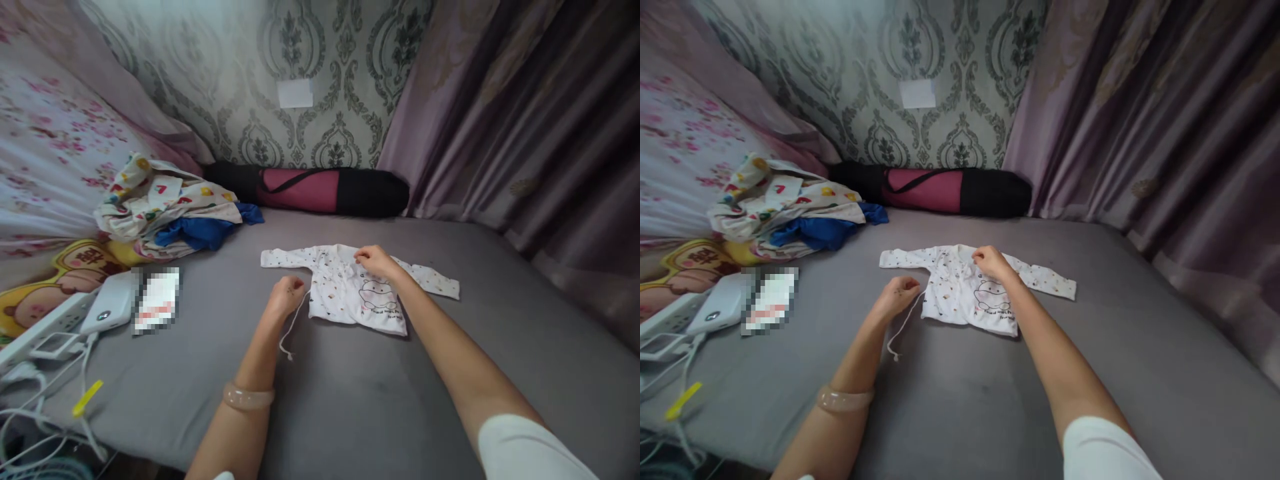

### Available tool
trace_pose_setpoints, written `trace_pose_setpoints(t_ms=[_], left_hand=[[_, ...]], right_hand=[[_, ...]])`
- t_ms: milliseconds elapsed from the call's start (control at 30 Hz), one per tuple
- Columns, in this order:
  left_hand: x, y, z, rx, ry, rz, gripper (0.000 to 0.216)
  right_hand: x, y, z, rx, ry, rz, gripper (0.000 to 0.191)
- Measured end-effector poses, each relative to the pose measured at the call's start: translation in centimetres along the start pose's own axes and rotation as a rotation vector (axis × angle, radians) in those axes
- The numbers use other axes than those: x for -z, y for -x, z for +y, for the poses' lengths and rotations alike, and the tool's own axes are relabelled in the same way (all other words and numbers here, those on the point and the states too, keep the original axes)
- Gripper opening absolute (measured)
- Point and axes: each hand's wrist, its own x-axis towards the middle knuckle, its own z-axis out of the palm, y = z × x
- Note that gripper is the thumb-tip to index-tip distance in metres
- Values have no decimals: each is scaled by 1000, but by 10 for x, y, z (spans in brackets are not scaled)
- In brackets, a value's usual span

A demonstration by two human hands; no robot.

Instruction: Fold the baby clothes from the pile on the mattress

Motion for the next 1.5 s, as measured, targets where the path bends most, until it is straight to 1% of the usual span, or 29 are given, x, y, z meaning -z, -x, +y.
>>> trace_pose_setpoints(t_ms=[67, 200, 267, 333, 500, 567, 700, 867, 1033, 1133, 1167, 1233, 1300, 1333, 1367, 1400, 1467, 1500], left_hand=[[-5, 1, 3, -6, 32, -35, 17], [-12, 1, 5, 10, 28, -81, 18], [-15, 1, 6, 24, 11, -92, 21], [-16, 1, 7, 31, -5, -93, 22], [-15, 4, 11, -2, -25, -118, 16], [-14, 4, 11, -15, -15, -114, 14], [-16, 0, 7, -24, -1, -60, 11], [-16, -5, -1, -15, -59, -66, 13], [-12, -1, -1, 36, -209, -131, 17], [-6, 6, 2, 46, -298, -109, 22], [-4, 9, 3, 33, -327, -74, 24], [2, 11, 7, -35, -362, 40, 25], [6, 9, 14, -152, -354, 166, 23], [7, 5, 19, -217, -332, 198, 21], [6, -1, 26, -281, -298, 195, 19], [3, -8, 33, -344, -257, 162, 18], [-6, -26, 50, -443, -152, 15, 19], [-13, -36, 58, -469, -100, -56, 23]], right_hand=[[-7, -15, -3, -39, 42, -25, 27], [-16, -29, -16, -82, 107, -88, 17], [-16, -32, -23, -112, 143, -111, 15], [-13, -34, -29, -140, 178, -132, 18], [-11, -41, -38, -176, 246, -181, 19], [-16, -43, -40, -176, 255, -201, 18], [-23, -42, -43, -159, 255, -224, 17], [-18, -32, -42, -136, 273, -182, 13], [-12, -23, -33, -122, 288, -49, 19], [-13, -18, -24, -78, 258, 6, 21], [-13, -17, -21, -67, 247, 24, 23], [-13, -12, -15, -67, 220, 88, 25], [-13, -5, -11, -91, 173, 165, 25], [-14, 0, -9, -103, 140, 190, 24], [-16, 5, -8, -112, 105, 203, 22], [-19, 10, -8, -118, 74, 206, 21], [-26, 19, -10, -125, 44, 201, 19], [-30, 24, -11, -129, 43, 209, 19]])
